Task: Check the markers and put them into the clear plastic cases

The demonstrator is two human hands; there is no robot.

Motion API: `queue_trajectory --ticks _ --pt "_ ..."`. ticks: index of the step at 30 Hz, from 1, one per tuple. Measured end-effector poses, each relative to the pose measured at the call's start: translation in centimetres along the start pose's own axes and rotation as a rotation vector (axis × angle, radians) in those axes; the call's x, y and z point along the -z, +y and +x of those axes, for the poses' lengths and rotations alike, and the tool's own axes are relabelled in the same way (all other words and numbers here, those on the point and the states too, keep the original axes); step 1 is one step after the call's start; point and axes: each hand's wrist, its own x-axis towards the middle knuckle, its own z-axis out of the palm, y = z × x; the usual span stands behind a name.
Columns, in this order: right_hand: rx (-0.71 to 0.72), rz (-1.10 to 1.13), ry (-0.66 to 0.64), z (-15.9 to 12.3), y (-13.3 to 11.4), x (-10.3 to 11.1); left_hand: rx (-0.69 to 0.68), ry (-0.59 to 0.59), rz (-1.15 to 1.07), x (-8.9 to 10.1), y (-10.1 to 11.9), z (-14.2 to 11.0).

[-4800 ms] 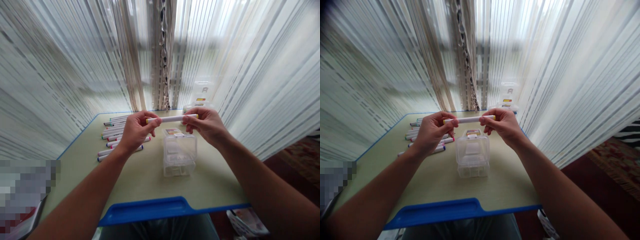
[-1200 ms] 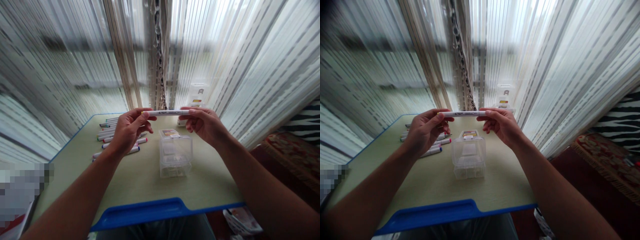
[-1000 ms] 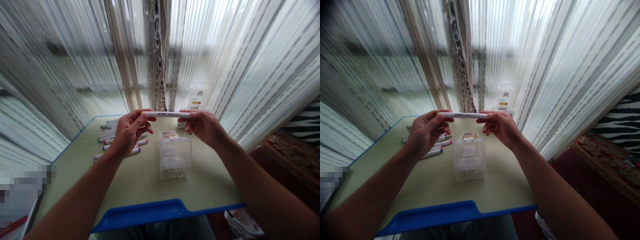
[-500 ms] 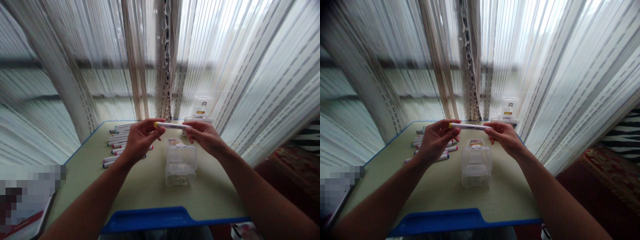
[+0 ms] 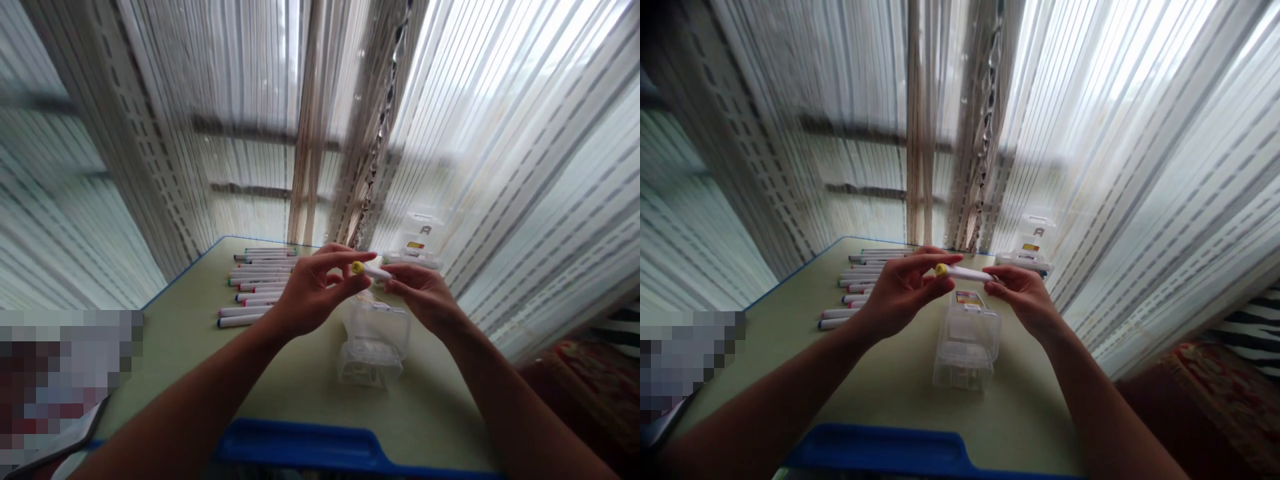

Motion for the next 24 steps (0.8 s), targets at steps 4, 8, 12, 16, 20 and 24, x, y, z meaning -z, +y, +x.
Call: queue_trajectory --ticks 4,8,12,16,20,24 --pt "0.052 -0.033 -0.004 -0.1 -0.1 -0.3 -0.01 -0.025 0.015 -0.3 0.0 -0.2" --pt "0.111 -0.033 -0.006 -0.2 -0.3 -0.6 -0.013 -0.022 0.032 -0.8 0.3 -0.2" --pt "0.144 -0.038 -0.011 -0.3 -0.5 -0.9 -0.016 -0.042 0.038 -0.9 0.4 -0.3" --pt "0.163 -0.048 -0.003 -0.4 -0.8 -1.1 -0.035 -0.083 0.037 -1.0 0.5 -0.3" --pt "0.193 -0.07 0.004 -0.4 -0.9 -1.4 -0.05 -0.116 0.051 -1.2 0.7 -0.4" --pt "0.18 -0.083 0.002 -0.5 -0.8 -1.4 -0.04 -0.104 0.055 -1.3 0.7 -0.4"
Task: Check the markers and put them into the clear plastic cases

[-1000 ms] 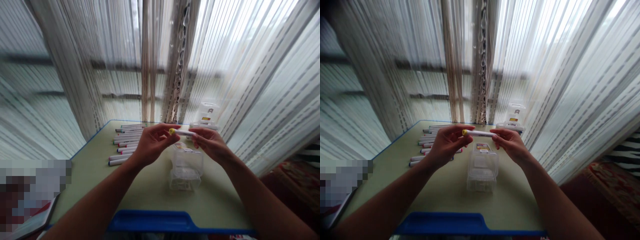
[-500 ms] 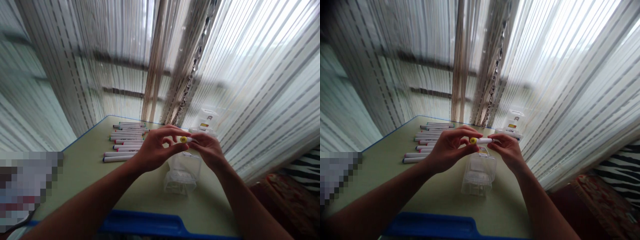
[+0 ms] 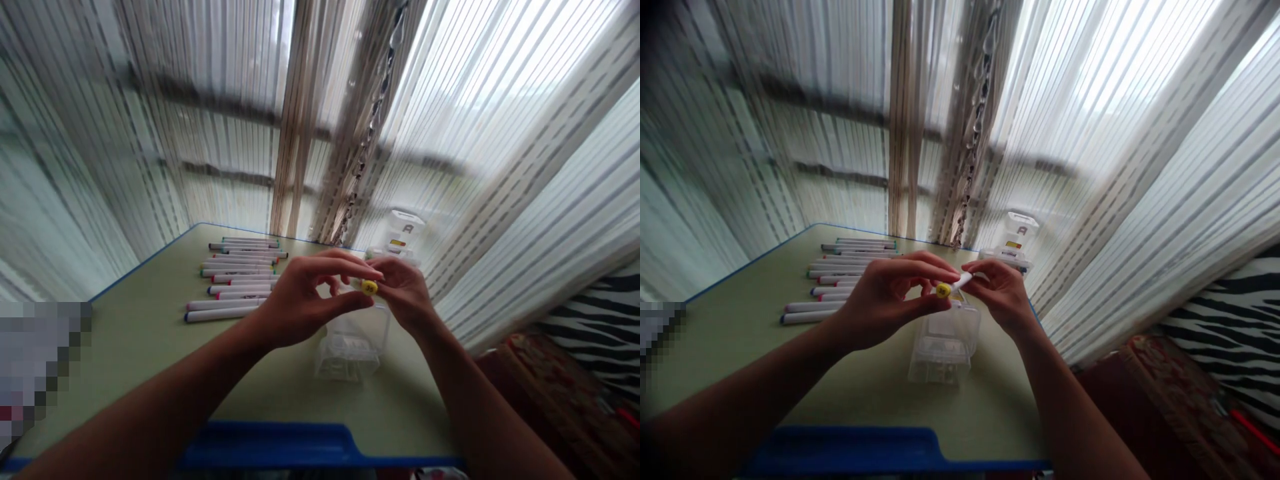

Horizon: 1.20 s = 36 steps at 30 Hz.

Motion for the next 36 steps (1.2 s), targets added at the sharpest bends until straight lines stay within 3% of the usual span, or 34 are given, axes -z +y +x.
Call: queue_trajectory --ticks 9,17,27,31,36 --pt "-0.085 -0.04 -0.037 -0.1 0.1 0.2 0.08 0.27 -0.042 0.7 0.0 0.8" --pt "-0.099 -0.07 -0.045 -0.2 -0.2 0.3 0.029 0.27 -0.038 0.6 0.0 0.8" --pt "-0.063 -0.042 -0.019 -0.1 -0.1 0.3 0.033 0.163 0.001 0.5 0.0 0.4" --pt "-0.066 -0.044 -0.006 0.0 -0.1 0.5 0.031 0.213 0.002 0.5 0.0 0.5" --pt "-0.068 -0.011 0.046 0.1 0.2 1.2 0.071 0.366 -0.009 1.3 -0.3 0.8"
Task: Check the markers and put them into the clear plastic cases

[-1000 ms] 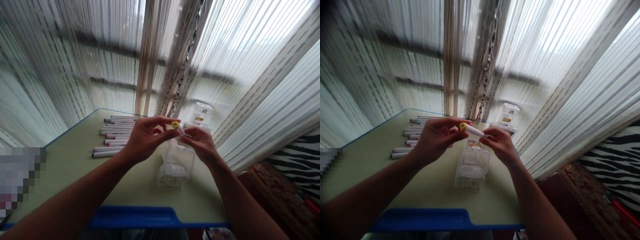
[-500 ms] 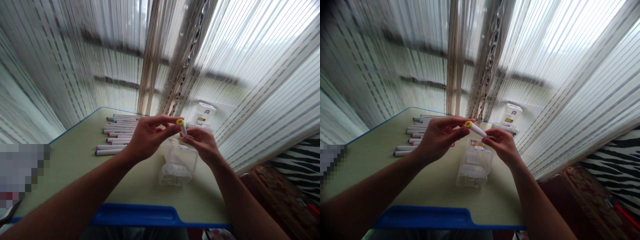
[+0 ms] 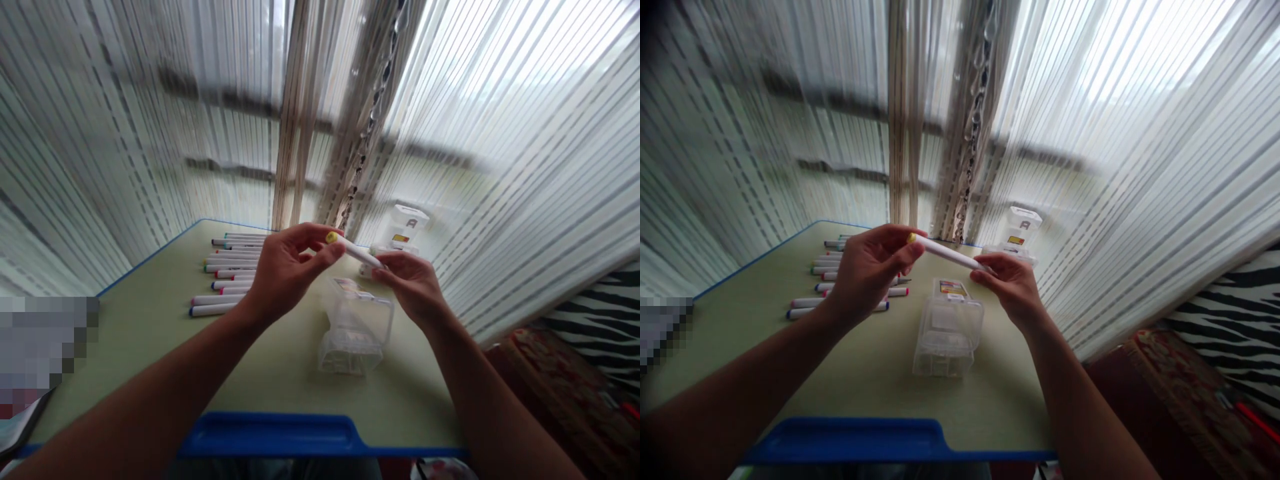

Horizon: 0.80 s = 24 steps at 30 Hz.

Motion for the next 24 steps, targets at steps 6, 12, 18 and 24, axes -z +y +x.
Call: queue_trajectory --ticks 6,12,18,24 --pt "-0.016 0.11 0.099 0.1 -0.8 -0.2 0.102 0.053 0.035 1.2 -1.7 0.8" --pt "0.021 0.21 0.145 0.0 -2.1 -1.0 0.13 -0.031 0.165 2.1 -2.8 0.9" --pt "0.121 0.148 0.165 0.0 -2.6 -1.8 -0.032 -0.139 0.43 3.1 -3.4 1.1" --pt "0.356 -0.051 0.039 0.1 -5.3 -4.2 -0.418 -0.202 0.715 3.6 -3.5 1.1"
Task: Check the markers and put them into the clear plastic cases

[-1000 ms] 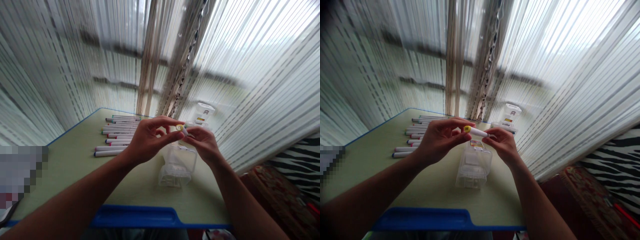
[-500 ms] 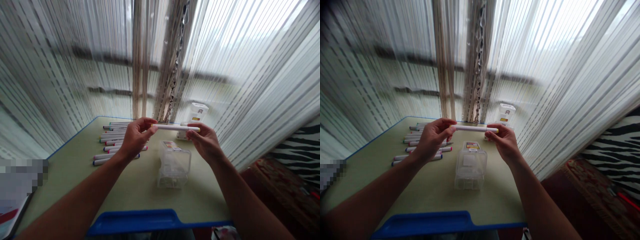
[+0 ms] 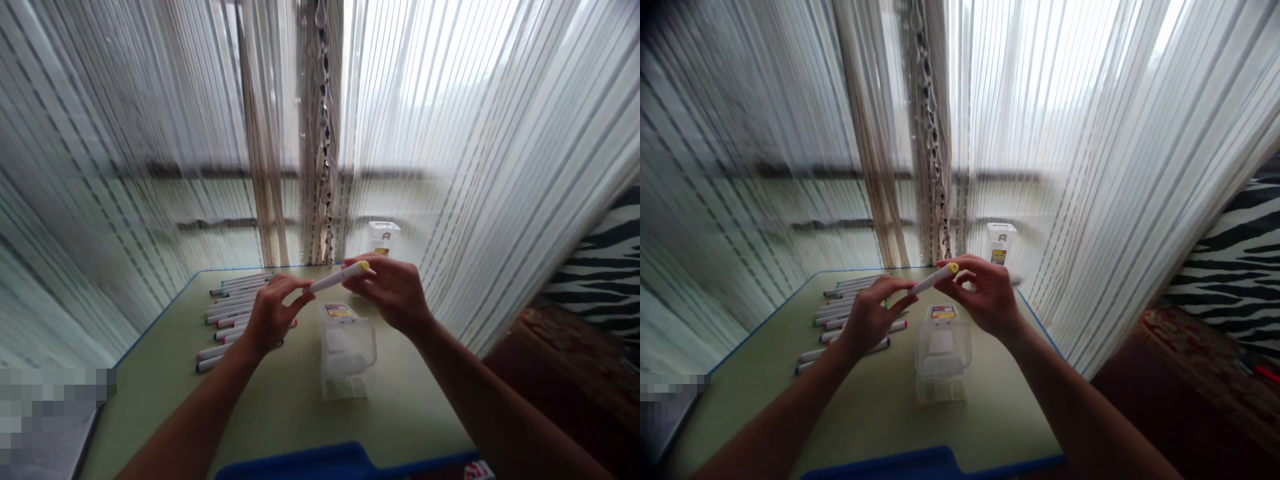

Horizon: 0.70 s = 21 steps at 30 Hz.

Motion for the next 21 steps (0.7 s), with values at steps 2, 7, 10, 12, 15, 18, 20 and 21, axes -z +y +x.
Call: queue_trajectory --ticks 2,7,10,12,15,18,20,21 --pt "0.079 -0.091 -0.068 0.3 -0.8 -1.0 -0.06 0.004 0.061 0.0 -0.1 -0.1" --pt "0.218 -0.256 -0.136 0.7 -1.7 -2.7 -0.131 0.027 0.134 -0.2 -0.1 -0.4" --pt "0.17 -0.229 -0.091 0.5 -1.2 -3.0 -0.126 -0.017 0.138 -0.3 0.0 -0.6" --pt "0.104 -0.181 -0.054 0.4 -0.7 -2.9 -0.107 -0.06 0.132 -0.4 0.0 -0.7" --pt "0.005 -0.071 -0.022 0.5 0.1 -2.4 -0.081 -0.077 0.126 -0.6 -0.1 -0.8" --pt "-0.083 0.043 -0.039 0.7 0.7 -1.6 -0.084 -0.089 0.119 -0.8 0.0 -0.9" --pt "-0.122 0.096 -0.058 0.8 1.1 -1.0 -0.087 -0.121 0.112 -0.8 0.1 -0.9" --pt "-0.135 0.116 -0.066 0.8 1.2 -0.8 -0.084 -0.141 0.109 -0.9 0.2 -0.9"
